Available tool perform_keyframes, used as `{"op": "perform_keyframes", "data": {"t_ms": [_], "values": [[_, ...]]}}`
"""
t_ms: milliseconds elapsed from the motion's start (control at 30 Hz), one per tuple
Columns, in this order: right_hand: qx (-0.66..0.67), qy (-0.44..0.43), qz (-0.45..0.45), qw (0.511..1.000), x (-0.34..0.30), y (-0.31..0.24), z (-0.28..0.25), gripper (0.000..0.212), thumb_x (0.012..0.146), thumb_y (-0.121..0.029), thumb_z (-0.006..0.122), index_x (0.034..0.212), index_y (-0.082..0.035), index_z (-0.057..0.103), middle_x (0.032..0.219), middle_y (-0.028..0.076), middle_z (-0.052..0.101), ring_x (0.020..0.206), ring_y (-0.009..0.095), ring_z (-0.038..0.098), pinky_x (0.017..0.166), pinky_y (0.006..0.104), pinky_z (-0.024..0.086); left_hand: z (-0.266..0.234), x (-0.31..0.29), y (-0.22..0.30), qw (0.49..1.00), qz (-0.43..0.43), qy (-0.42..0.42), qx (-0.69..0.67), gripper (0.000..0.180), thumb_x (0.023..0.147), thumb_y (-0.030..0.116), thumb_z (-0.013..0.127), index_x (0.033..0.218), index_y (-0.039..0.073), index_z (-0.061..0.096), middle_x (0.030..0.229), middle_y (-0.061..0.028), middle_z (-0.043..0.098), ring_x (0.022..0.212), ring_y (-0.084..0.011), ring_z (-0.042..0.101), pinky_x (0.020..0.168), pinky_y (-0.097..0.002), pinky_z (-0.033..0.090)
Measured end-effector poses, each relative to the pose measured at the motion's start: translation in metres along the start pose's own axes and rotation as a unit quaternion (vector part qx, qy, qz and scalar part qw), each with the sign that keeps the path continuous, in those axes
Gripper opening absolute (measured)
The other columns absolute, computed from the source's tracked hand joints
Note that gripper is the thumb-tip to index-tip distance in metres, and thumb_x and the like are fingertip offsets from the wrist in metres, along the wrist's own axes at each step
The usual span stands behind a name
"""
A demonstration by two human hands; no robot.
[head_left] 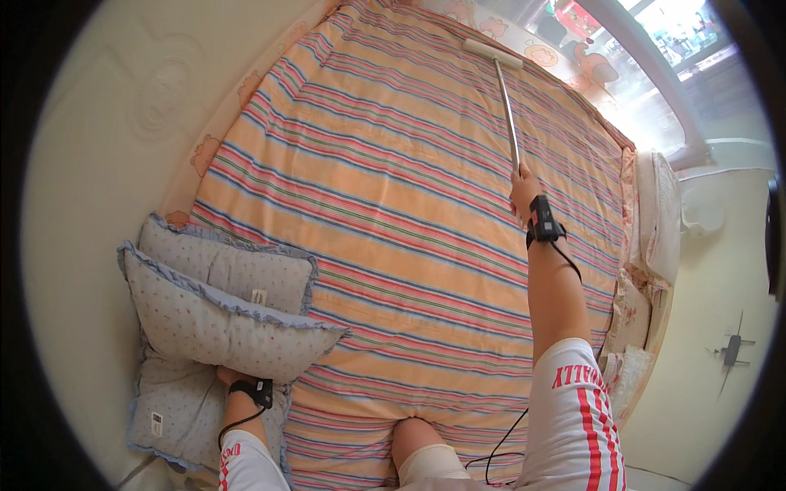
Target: The person assembles a lint roller by inserting a refill roll into the handle and securing it. They then use the lint roller to clean the bedsheet and pillows, moving the roller back and forth across the surface.
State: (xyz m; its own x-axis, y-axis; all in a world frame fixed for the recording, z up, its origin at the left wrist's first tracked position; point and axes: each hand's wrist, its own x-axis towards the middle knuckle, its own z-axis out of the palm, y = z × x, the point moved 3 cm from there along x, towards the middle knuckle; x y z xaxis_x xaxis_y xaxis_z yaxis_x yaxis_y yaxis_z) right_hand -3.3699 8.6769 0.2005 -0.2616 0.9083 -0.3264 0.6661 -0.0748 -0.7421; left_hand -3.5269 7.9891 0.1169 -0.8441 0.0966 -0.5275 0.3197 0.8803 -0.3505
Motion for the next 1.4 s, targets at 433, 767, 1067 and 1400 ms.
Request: {"op": "perform_keyframes", "data": {"t_ms": [433,767,1067,1400], "values": [[0.049,-0.103,0.114,0.987,-0.438,0.189,-0.163,0.054,0.099,-0.019,0.048,0.150,-0.021,0.031,0.063,-0.004,0.042,0.049,0.007,0.038,0.043,0.0259,0.034,0.047,0.023,-0.022,0.997,-0.016,0.054,-0.055,0.070,0.069,0.058,0.074,0.126,0.019,0.059,0.122,-0.0096,0.062,0.108,-0.0241,0.063,0.080,-0.0361,0.055],[-0.274,-0.076,0.236,0.929,-0.771,0.211,-0.305,0.051,0.097,-0.012,0.046,0.147,-0.014,0.035,0.073,0.008,0.056,0.052,0.015,0.050,0.048,0.0272,0.041,0.059,0.032,-0.026,0.990,-0.039,0.118,-0.069,0.032,0.092,0.036,0.057,0.112,0.011,0.062,0.108,-0.0101,0.065,0.094,-0.0246,0.067,0.069,-0.0354,0.056],[-0.363,-0.071,0.015,0.929,-0.619,0.192,-0.236,0.048,0.095,-0.008,0.047,0.143,-0.010,0.040,0.087,0.021,0.062,0.060,0.026,0.055,0.057,0.0339,0.045,0.033,0.018,-0.020,0.997,-0.020,0.042,-0.059,0.049,0.082,0.045,0.069,0.117,0.012,0.061,0.115,-0.0103,0.063,0.099,-0.0233,0.065,0.074,-0.0340,0.055],[-0.294,-0.015,-0.036,0.955,-0.155,0.077,-0.110,0.032,0.101,-0.026,0.037,0.129,-0.016,0.049,0.066,0.018,0.055,0.051,0.031,0.053,0.045,0.0438,0.040,0.087,0.043,-0.030,0.993,0.030,0.038,-0.106,0.070,0.081,0.057,0.061,0.136,0.015,0.049,0.135,-0.0082,0.052,0.121,-0.0260,0.053,0.094,-0.0374,0.048]]}}
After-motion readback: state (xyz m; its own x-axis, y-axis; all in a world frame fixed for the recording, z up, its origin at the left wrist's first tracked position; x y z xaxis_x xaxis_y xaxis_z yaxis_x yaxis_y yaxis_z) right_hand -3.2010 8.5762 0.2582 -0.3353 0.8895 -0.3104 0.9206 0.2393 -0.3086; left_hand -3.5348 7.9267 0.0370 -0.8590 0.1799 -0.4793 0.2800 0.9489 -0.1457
